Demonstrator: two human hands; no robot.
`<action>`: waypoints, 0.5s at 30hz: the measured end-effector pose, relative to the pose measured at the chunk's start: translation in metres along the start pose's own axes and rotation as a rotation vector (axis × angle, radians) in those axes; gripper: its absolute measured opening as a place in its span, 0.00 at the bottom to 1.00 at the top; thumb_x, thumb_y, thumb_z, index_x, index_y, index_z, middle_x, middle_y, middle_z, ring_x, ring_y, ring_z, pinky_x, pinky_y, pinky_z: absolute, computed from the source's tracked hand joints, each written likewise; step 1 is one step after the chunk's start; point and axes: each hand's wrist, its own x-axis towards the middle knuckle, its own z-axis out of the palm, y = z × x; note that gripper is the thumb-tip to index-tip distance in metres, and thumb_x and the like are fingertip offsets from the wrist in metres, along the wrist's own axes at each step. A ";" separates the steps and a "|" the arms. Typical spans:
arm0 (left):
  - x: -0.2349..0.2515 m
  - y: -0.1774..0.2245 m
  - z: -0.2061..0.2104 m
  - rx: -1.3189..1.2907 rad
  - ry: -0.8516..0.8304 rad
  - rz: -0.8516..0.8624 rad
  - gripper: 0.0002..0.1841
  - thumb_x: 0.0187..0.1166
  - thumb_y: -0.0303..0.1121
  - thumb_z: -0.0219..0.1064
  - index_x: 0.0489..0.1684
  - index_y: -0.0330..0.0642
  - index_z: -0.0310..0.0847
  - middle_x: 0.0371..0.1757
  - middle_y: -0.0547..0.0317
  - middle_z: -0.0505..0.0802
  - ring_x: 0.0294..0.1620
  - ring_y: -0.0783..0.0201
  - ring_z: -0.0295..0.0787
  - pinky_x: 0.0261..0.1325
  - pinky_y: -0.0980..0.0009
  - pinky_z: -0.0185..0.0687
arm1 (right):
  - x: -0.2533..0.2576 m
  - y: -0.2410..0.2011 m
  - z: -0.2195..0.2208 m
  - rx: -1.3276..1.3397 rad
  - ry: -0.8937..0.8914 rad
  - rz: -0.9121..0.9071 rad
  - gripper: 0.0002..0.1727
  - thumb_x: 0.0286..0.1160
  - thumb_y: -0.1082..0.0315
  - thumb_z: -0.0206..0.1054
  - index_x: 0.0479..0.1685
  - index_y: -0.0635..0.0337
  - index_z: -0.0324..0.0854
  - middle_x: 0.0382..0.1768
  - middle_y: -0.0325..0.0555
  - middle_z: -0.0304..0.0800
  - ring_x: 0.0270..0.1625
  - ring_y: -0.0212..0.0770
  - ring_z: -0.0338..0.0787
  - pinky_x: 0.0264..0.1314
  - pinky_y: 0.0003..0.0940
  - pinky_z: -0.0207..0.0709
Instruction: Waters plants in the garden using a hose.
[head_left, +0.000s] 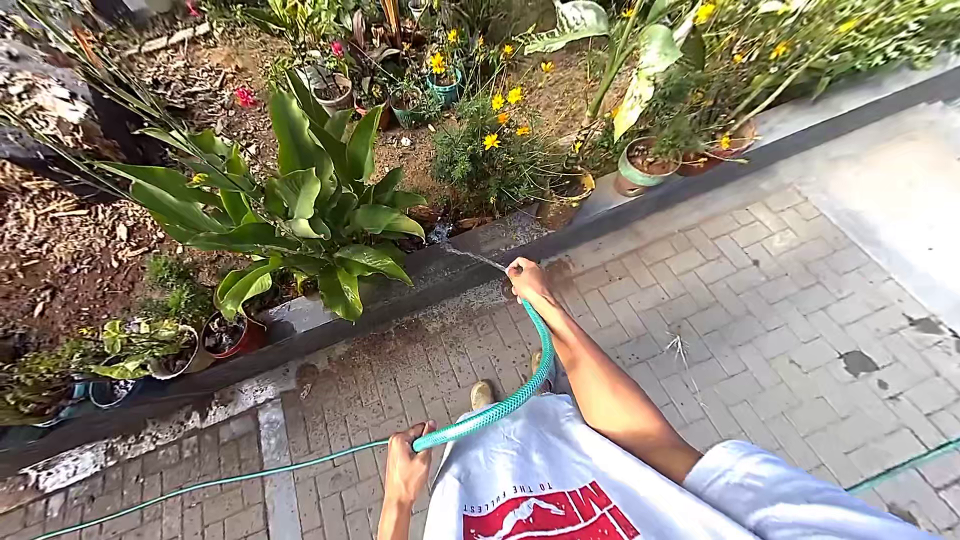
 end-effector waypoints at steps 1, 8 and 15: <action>0.001 0.001 0.000 0.001 0.004 -0.006 0.21 0.79 0.39 0.60 0.08 0.51 0.72 0.09 0.78 0.69 0.12 0.83 0.63 0.18 0.79 0.58 | 0.001 -0.002 0.000 0.014 0.008 -0.004 0.16 0.92 0.57 0.56 0.64 0.55 0.81 0.36 0.61 0.88 0.25 0.52 0.86 0.30 0.50 0.82; 0.005 0.005 -0.003 0.003 0.028 0.018 0.20 0.78 0.39 0.60 0.08 0.51 0.72 0.09 0.78 0.69 0.12 0.84 0.63 0.18 0.80 0.58 | 0.019 -0.007 0.002 -0.032 0.024 0.020 0.16 0.91 0.57 0.56 0.64 0.54 0.82 0.40 0.59 0.90 0.31 0.53 0.91 0.36 0.52 0.85; 0.009 0.003 -0.002 0.021 0.001 0.015 0.22 0.80 0.39 0.59 0.07 0.52 0.71 0.09 0.77 0.69 0.11 0.82 0.63 0.18 0.78 0.58 | 0.010 -0.011 -0.001 -0.005 0.027 0.011 0.16 0.91 0.57 0.57 0.64 0.54 0.82 0.39 0.59 0.89 0.30 0.54 0.89 0.34 0.52 0.84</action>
